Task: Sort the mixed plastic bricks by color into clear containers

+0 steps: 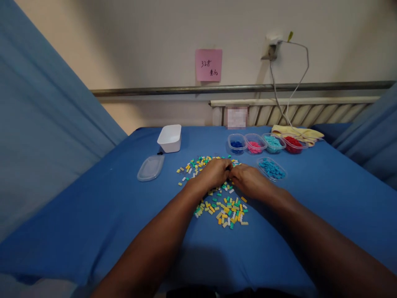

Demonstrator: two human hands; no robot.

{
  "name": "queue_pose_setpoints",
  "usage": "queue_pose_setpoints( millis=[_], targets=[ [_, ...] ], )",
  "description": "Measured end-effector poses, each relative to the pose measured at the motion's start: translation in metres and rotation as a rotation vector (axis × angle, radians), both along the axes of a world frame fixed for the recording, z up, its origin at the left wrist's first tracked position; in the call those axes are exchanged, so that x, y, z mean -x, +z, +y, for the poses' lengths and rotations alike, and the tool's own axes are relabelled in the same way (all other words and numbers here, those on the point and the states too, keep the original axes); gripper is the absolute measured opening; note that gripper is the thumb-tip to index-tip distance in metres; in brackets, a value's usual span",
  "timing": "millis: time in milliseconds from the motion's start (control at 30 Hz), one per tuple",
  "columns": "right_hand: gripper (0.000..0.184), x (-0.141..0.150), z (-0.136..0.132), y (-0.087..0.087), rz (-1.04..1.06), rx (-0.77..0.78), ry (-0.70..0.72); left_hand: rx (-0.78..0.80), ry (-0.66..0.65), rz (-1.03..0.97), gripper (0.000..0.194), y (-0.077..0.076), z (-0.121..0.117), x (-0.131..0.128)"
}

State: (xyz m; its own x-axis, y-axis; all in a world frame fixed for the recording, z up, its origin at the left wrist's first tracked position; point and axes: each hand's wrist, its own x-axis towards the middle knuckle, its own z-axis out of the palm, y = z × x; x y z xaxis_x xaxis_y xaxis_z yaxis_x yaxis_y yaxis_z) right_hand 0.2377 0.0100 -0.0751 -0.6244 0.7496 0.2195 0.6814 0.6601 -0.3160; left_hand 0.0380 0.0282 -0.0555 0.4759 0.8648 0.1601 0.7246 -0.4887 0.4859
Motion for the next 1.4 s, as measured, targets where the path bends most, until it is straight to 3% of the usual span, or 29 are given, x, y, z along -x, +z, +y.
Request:
queue_pose_setpoints(
  millis=[100, 200, 300, 567, 800, 900, 1000, 1133, 1233, 1400],
  targets=[
    [0.020, -0.005, 0.001, -0.004, 0.252, 0.066, -0.075, 0.141, 0.100, -0.244, 0.014, 0.001, -0.001, 0.005],
    [0.021, -0.005, 0.001, -0.005, 0.728, 0.279, -0.187, 0.310, 0.166, -0.556, 0.016, 0.003, -0.003, 0.010],
    [0.023, -0.001, -0.002, -0.001, 0.957, 0.501, -0.241, 0.392, 0.190, -0.699, 0.020, 0.006, -0.005, 0.014],
    [0.026, 0.001, -0.020, 0.009, 0.992, 0.856, -0.215, 0.456, 0.118, -0.611, 0.020, 0.008, -0.013, 0.016],
    [0.015, 0.002, -0.021, -0.005, 0.845, 0.735, -0.183, 0.506, 0.139, -0.686, 0.022, 0.016, -0.019, 0.008],
    [0.016, 0.001, -0.023, -0.003, 0.938, 0.827, -0.227, 0.513, 0.138, -0.679, 0.020, 0.018, -0.020, 0.008],
    [0.017, 0.000, -0.024, 0.003, 1.155, 1.018, -0.248, 0.448, 0.095, -0.655, 0.017, 0.019, -0.024, 0.006],
    [0.017, -0.001, -0.024, 0.009, 1.317, 1.203, -0.157, 0.179, -0.036, -0.474, 0.019, 0.022, -0.031, 0.002],
    [0.023, -0.001, -0.024, 0.010, 1.306, 1.251, -0.092, 0.031, -0.134, -0.300, 0.031, 0.023, -0.034, 0.000],
    [0.034, 0.003, -0.027, 0.008, 1.324, 1.251, -0.093, -0.047, -0.168, -0.212, 0.029, 0.024, -0.038, -0.002]
  ],
)
